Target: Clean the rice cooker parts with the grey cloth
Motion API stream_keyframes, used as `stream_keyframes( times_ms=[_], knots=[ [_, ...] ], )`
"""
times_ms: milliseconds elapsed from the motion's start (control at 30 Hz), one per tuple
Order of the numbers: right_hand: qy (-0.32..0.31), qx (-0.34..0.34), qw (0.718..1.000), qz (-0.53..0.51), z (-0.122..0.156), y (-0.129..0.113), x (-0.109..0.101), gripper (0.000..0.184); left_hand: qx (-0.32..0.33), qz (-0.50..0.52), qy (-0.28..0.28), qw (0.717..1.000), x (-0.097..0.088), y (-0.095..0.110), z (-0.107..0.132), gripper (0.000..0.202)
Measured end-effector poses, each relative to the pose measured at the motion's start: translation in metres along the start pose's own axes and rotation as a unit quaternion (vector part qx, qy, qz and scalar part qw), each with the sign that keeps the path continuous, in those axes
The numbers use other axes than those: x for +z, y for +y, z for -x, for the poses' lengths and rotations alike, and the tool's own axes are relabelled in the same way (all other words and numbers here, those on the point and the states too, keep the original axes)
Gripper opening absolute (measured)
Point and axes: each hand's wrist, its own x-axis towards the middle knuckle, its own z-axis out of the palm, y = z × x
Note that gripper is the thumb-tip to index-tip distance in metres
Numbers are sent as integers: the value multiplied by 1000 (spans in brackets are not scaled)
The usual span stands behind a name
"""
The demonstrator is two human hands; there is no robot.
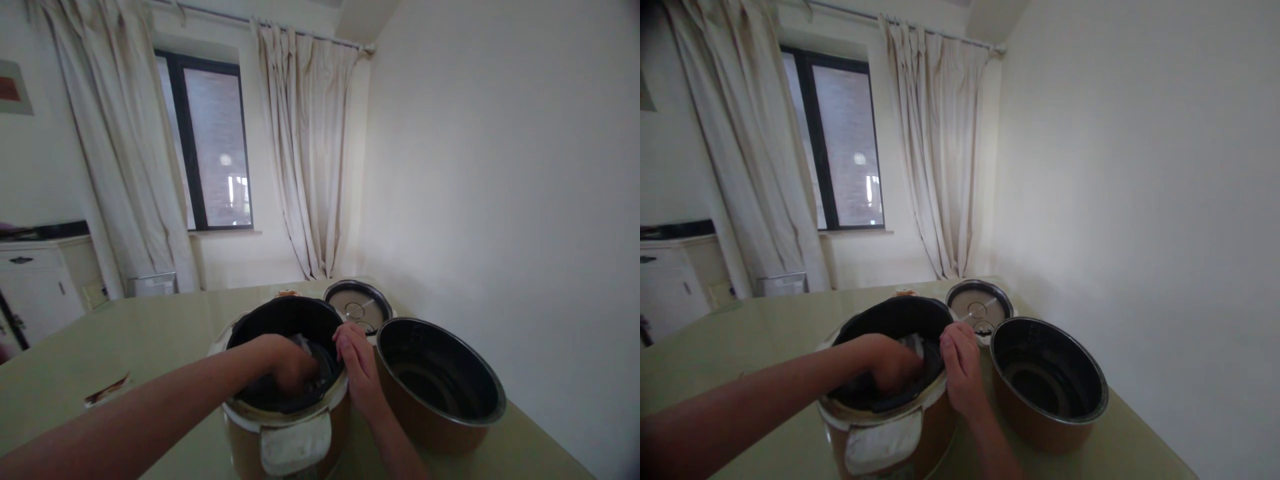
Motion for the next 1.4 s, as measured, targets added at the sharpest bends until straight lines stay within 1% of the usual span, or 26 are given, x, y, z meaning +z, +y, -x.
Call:
stream_keyframes(
  times_ms=[100, 133, 200, 267, 300, 367, 433, 500, 533, 600, 667, 733, 767, 833, 933, 1000, 1067, 1133, 1167, 1233, 1267, 1300, 1333, 1400],
  knots=[
    [-3, -2, 1000, 2, 0, 0, 0, 44, -71, 2, -88, 994, 2, -14, 16, 20],
    [-1, -4, 1000, 2, 0, -1, 0, 45, -91, -9, -81, 992, 3, -20, 21, 21],
    [2, -4, 1000, 3, -1, -2, 0, 44, -122, -55, -36, 990, 5, -30, 28, 29],
    [5, -3, 1000, 3, -1, -3, 1, 43, -144, -113, 40, 982, 4, -38, 31, 33],
    [5, -3, 1000, 2, -1, -3, 2, 42, -146, -141, 82, 976, 2, -40, 31, 32],
    [9, -2, 1000, 2, -1, -4, 3, 43, -125, -194, 164, 959, -7, -40, 27, 26],
    [15, -4, 1000, 5, -1, -3, 5, 42, -67, -268, 237, 931, -19, -37, 20, 23],
    [19, -5, 1000, 9, -1, -2, 6, 42, 14, -339, 278, 899, -31, -32, 11, 24],
    [22, -5, 1000, 12, -1, -2, 7, 42, 53, -362, 283, 887, -35, -30, 7, 26],
    [25, -5, 1000, 17, 0, -1, 8, 41, 113, -392, 276, 870, -38, -26, -1, 31],
    [24, -7, 999, 21, 0, 0, 8, 41, 147, -413, 267, 858, -34, -25, -8, 34],
    [19, -10, 999, 23, 0, 0, 8, 41, 155, -418, 264, 855, -27, -27, -11, 33],
    [16, -11, 1000, 24, 0, 0, 7, 41, 147, -411, 263, 860, -23, -29, -12, 31],
    [15, -9, 1000, 25, 0, -1, 6, 41, 102, -386, 250, 882, -19, -34, -8, 29],
    [10, -3, 1000, 28, -1, -3, 3, 42, -4, -338, 214, 917, -18, -41, 7, 33],
    [2, -5, 1000, 29, -1, -5, 1, 43, -79, -280, 197, 936, -21, -40, 20, 36],
    [-5, -9, 1000, 28, -2, -6, 0, 43, -159, -205, 178, 949, -25, -36, 32, 43],
    [-7, -8, 1000, 26, -2, -7, 0, 43, -226, -138, 125, 956, -27, -28, 42, 53],
    [-6, -7, 1000, 24, -2, -7, 0, 43, -243, -111, 81, 960, -28, -23, 46, 54],
    [1, -5, 1000, 21, -2, -7, 1, 41, -239, -56, -16, 969, -28, -12, 51, 51],
    [6, -7, 1000, 18, -1, -7, 2, 40, -222, -20, -53, 973, -26, -6, 51, 48],
    [13, -9, 1000, 14, -1, -7, 3, 40, -199, 23, -72, 977, -24, -1, 51, 44],
    [20, -12, 1000, 11, -1, -7, 4, 40, -170, 68, -70, 981, -22, 4, 50, 40],
    [31, -15, 999, 4, 1, -6, 6, 40, -103, 146, -24, 984, -15, 12, 44, 31]
  ],
)
